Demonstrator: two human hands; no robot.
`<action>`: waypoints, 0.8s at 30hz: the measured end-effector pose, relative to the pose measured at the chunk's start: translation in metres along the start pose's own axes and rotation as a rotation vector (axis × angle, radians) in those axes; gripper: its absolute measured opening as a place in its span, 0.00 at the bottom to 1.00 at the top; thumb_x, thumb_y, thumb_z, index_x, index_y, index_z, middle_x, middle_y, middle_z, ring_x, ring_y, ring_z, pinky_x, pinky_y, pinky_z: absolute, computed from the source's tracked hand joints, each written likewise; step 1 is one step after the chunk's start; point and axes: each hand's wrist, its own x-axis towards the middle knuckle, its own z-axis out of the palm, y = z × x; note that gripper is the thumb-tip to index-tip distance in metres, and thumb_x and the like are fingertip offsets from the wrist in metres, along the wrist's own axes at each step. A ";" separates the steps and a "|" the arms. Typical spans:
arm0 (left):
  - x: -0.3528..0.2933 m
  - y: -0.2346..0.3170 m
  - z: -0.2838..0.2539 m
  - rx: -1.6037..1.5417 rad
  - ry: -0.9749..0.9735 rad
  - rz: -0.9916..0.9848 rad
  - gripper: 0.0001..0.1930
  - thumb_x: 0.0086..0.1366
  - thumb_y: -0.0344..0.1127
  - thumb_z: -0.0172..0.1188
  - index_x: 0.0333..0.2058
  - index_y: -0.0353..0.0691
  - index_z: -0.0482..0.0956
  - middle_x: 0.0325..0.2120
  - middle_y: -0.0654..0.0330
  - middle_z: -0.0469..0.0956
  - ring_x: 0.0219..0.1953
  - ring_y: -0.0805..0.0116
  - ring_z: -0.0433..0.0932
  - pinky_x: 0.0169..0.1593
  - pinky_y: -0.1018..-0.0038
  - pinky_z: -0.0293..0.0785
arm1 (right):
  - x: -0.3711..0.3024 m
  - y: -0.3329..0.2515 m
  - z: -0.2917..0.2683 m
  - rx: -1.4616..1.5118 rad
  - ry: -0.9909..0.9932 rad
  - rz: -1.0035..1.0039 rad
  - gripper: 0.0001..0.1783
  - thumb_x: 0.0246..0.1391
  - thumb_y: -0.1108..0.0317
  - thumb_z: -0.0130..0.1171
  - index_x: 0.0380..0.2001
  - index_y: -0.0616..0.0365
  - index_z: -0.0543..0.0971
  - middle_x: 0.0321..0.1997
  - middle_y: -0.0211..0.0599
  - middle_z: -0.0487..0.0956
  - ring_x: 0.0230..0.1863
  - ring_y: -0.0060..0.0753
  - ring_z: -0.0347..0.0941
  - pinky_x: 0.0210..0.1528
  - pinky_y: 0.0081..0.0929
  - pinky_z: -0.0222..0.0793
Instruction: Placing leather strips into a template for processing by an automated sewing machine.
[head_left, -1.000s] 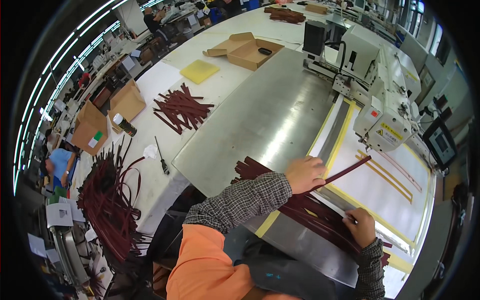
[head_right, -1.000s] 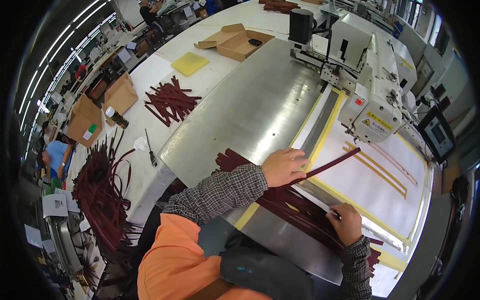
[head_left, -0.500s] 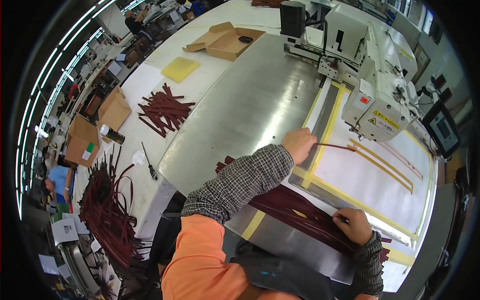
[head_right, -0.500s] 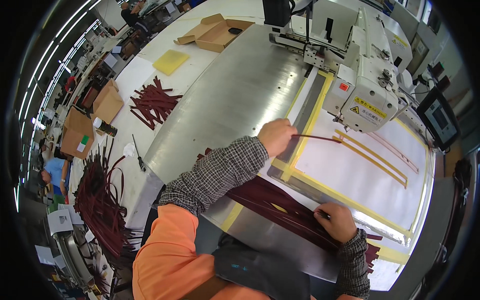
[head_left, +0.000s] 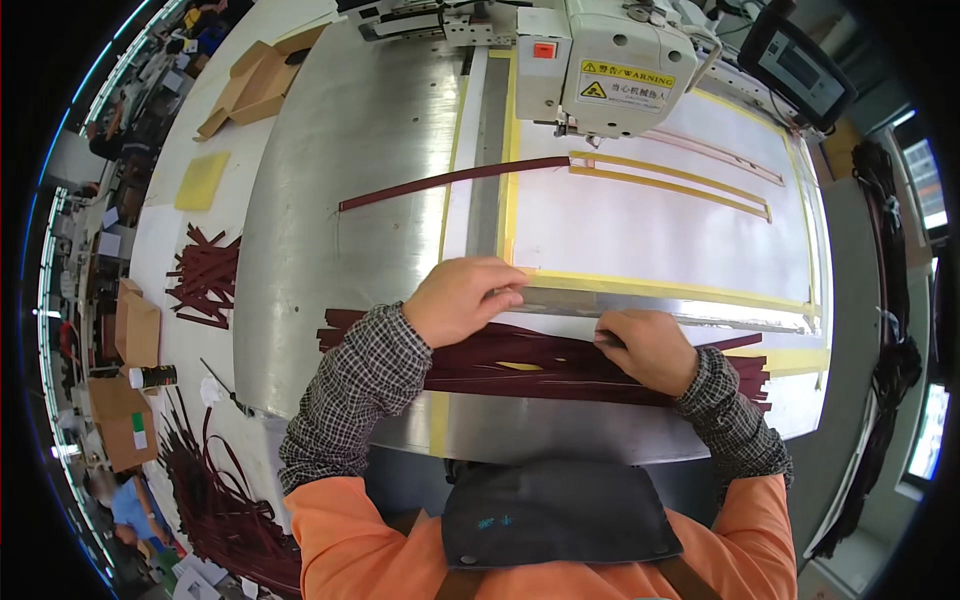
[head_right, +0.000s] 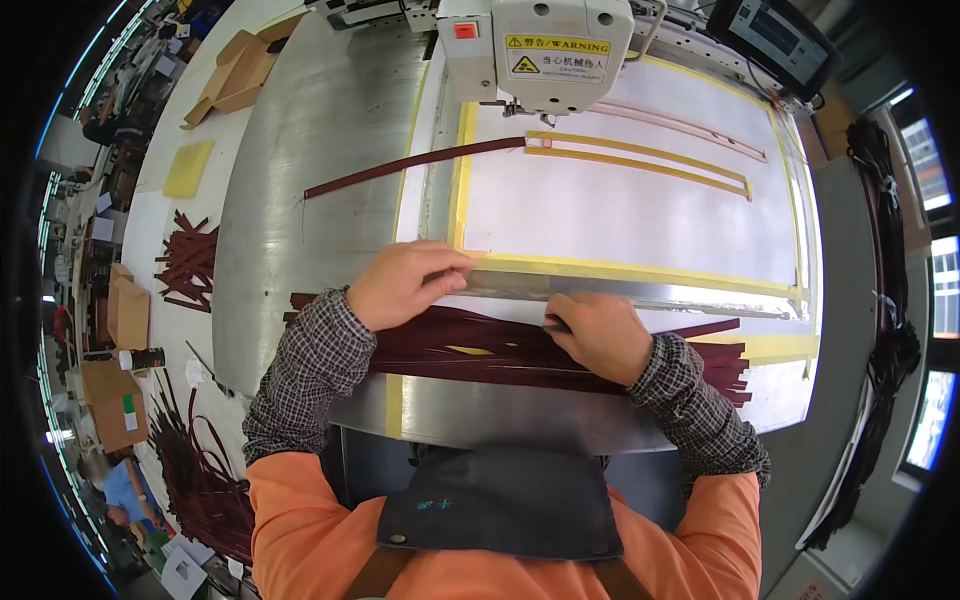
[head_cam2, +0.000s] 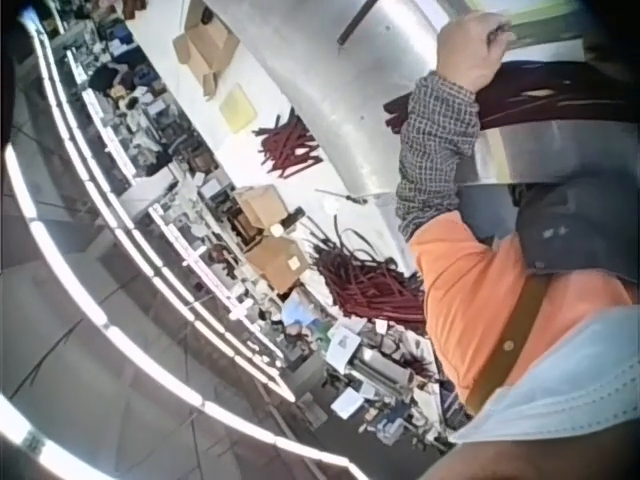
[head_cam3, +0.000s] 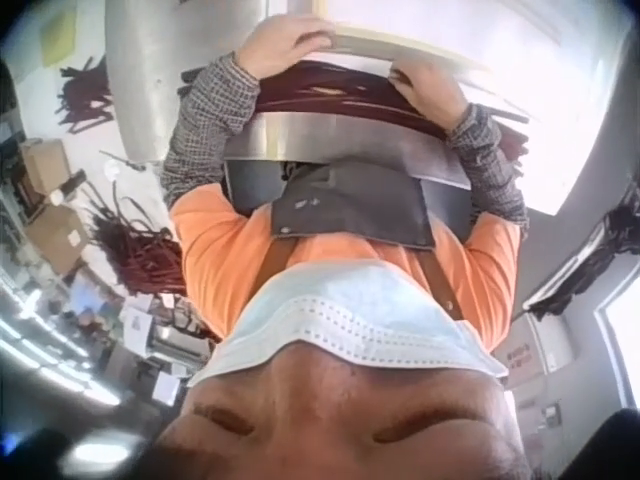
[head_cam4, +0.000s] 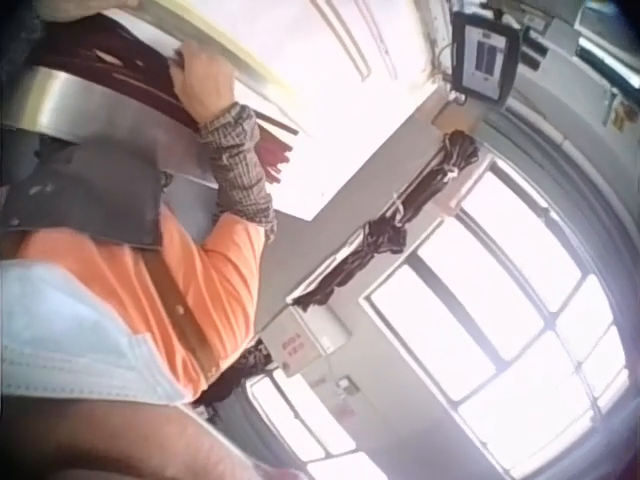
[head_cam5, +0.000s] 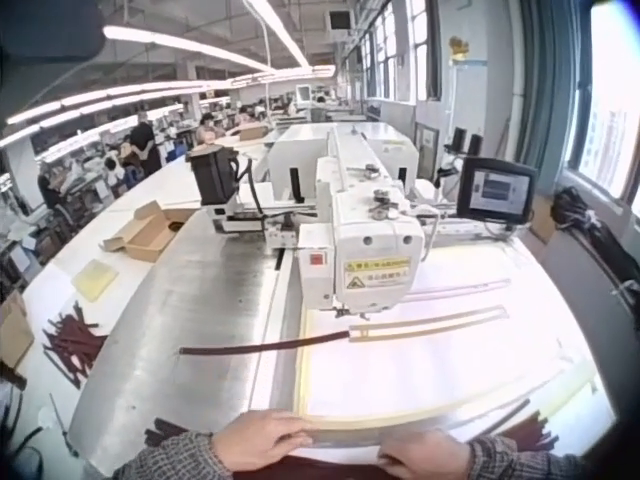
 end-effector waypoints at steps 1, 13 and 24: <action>-0.010 0.009 0.006 -0.028 -0.091 -0.010 0.13 0.69 0.40 0.65 0.48 0.41 0.86 0.42 0.57 0.85 0.51 0.54 0.82 0.53 0.59 0.79 | -0.002 -0.005 0.001 0.015 -0.009 -0.025 0.09 0.58 0.65 0.67 0.38 0.56 0.81 0.35 0.43 0.84 0.39 0.52 0.82 0.41 0.46 0.77; -0.022 0.026 0.055 0.311 -0.074 0.070 0.10 0.61 0.32 0.67 0.42 0.43 0.86 0.35 0.61 0.83 0.44 0.57 0.82 0.48 0.61 0.79 | 0.004 -0.014 0.007 0.077 -0.028 0.001 0.08 0.54 0.69 0.69 0.34 0.61 0.85 0.34 0.46 0.84 0.39 0.53 0.81 0.43 0.46 0.76; -0.012 0.034 0.023 0.005 0.014 0.073 0.12 0.66 0.47 0.68 0.38 0.45 0.87 0.33 0.61 0.83 0.44 0.56 0.83 0.46 0.59 0.78 | 0.006 -0.008 -0.018 0.220 -0.054 0.036 0.09 0.60 0.70 0.68 0.37 0.66 0.83 0.30 0.45 0.86 0.32 0.39 0.84 0.38 0.33 0.78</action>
